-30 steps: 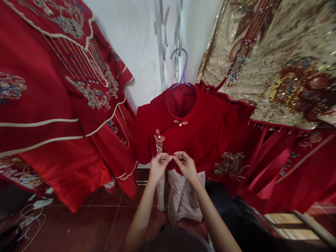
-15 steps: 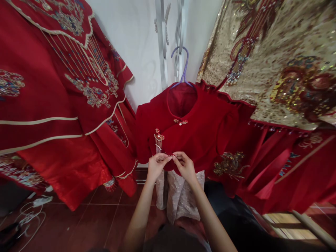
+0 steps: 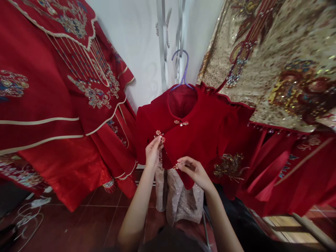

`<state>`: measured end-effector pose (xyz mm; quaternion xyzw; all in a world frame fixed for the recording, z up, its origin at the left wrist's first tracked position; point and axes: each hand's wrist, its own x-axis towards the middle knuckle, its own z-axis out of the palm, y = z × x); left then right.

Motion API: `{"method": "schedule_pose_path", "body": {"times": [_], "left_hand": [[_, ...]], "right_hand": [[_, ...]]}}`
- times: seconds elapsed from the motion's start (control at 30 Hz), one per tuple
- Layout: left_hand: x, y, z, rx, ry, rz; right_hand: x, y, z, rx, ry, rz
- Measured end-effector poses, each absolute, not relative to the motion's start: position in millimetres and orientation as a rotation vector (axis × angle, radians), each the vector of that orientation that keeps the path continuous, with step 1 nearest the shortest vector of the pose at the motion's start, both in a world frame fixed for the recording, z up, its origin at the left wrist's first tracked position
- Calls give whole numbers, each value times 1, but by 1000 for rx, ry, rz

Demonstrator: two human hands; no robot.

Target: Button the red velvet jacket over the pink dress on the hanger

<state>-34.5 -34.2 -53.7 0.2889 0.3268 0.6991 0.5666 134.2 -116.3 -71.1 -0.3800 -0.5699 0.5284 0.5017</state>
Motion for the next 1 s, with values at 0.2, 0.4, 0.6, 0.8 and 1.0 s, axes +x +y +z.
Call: {"method": "schedule_pose_path", "body": {"times": [0.2,0.4,0.6,0.8,1.0], "left_hand": [[-32,-35,-51,758,864,1665],[-32,-31,-46,883,1067,1783],[-29,-29,-48,814,1079,1639],[-16,-40,-33,1477,1306,2010],[-12,-36,7,2473,1334,1625]], "right_hand": [[128,-116,-77,-892,-1352,1280],[118,-115,-73,-874,-1367,1256],[117,-115,-71,-913,-1372,1219],[132,-123,-70,-903,-1459,1273],[145,-135,-72,-866,-1415,1304]]}}
